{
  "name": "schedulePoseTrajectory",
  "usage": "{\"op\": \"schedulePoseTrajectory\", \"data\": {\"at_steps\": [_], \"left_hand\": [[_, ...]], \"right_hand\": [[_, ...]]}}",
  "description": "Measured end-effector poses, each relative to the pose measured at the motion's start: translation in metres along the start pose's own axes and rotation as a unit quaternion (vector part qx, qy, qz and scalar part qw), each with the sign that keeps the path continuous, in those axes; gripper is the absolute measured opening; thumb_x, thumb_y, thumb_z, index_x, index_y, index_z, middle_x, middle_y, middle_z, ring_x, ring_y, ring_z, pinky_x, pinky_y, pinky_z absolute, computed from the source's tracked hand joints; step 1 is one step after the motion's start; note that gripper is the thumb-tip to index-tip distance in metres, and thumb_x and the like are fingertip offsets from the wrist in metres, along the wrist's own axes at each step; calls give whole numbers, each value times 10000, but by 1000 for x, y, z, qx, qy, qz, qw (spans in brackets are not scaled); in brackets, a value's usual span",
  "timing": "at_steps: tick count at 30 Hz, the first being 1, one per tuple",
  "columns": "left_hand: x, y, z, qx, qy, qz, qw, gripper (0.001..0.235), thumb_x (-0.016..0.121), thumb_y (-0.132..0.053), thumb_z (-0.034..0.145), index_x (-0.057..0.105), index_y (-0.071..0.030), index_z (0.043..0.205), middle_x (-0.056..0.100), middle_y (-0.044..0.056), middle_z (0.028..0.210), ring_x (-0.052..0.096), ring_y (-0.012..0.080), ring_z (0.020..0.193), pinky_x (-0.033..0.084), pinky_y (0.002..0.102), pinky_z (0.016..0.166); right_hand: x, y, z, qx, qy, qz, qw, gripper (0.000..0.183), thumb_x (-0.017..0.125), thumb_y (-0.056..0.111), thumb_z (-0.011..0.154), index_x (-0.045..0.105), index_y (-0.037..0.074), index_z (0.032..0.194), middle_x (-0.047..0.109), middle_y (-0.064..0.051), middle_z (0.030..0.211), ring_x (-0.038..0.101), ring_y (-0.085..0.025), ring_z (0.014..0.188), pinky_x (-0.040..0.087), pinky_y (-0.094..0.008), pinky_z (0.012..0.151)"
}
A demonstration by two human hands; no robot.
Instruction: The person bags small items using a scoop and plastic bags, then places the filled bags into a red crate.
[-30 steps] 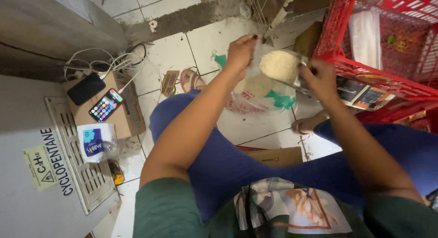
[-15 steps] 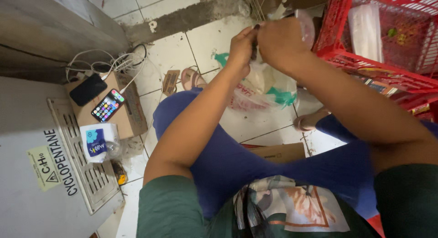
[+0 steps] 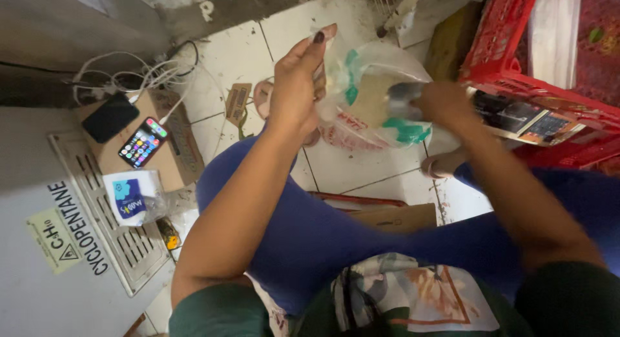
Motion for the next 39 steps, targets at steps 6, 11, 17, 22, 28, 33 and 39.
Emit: {"op": "schedulePoseTrajectory", "data": {"at_steps": [6, 11, 17, 22, 28, 33, 39], "left_hand": [[-10, -14, -7, -7, -99, 11, 995, 329, 639, -250, 1036, 734, -52, 1281, 385, -123, 671, 271, 13, 546, 216, 214, 482], [-7, -11, 9, -13, -62, -3, 998, 362, 635, -263, 1040, 709, -40, 1316, 365, -108, 651, 268, 23, 541, 203, 220, 474], [0, -12, 17, -25, -57, 23, 998, 370, 608, -267, 1056, 701, -28, 1323, 326, -100, 637, 266, 32, 534, 218, 224, 479], [9, -16, 18, -18, -46, 30, 998, 373, 613, -258, 1054, 696, -38, 1343, 330, -97, 651, 269, 36, 549, 227, 231, 492], [4, -4, 22, -16, -61, 46, 997, 355, 628, -246, 1036, 725, -18, 1289, 330, -101, 647, 266, 34, 537, 204, 232, 477], [-4, 14, 36, 1, -44, 52, 998, 332, 634, -255, 1017, 729, -59, 1267, 346, -115, 647, 281, 29, 532, 207, 233, 475], [-9, 46, 59, 16, -36, 56, 998, 304, 631, -232, 989, 751, -68, 1214, 359, -100, 594, 273, 38, 466, 196, 249, 418]], "right_hand": [[158, 16, 78, 1, -221, -55, 974, 137, 713, 183, 807, 759, 60, 847, 722, -189, 936, 706, -362, 910, 530, -521, 789], [193, 48, 115, -42, -332, 163, 928, 149, 694, 181, 829, 720, 39, 866, 695, -209, 879, 669, -398, 829, 502, -534, 777], [206, 93, 137, -81, -281, 342, 893, 137, 700, 186, 821, 726, 51, 818, 712, -195, 842, 687, -378, 783, 543, -500, 771], [243, 59, 144, 62, -63, 665, 741, 251, 669, 275, 911, 735, 33, 887, 684, -82, 732, 633, -179, 634, 516, -354, 603], [238, 16, 95, 63, -171, 660, 729, 230, 649, 169, 965, 708, -6, 828, 666, -38, 730, 612, -130, 654, 495, -300, 596], [229, -3, 71, 72, -177, 754, 628, 253, 655, 169, 977, 661, 22, 771, 619, 1, 734, 608, -108, 649, 540, -281, 603], [181, -33, 28, 58, -222, 763, 604, 114, 646, 146, 946, 717, 60, 921, 687, 25, 830, 658, -69, 717, 570, -244, 642]]}}
Point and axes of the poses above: each hand's wrist, its own z-axis towards the middle knuckle, its own x-axis out of the palm, y = z × x, the point moved 7 cm from there along z, towards the middle knuckle
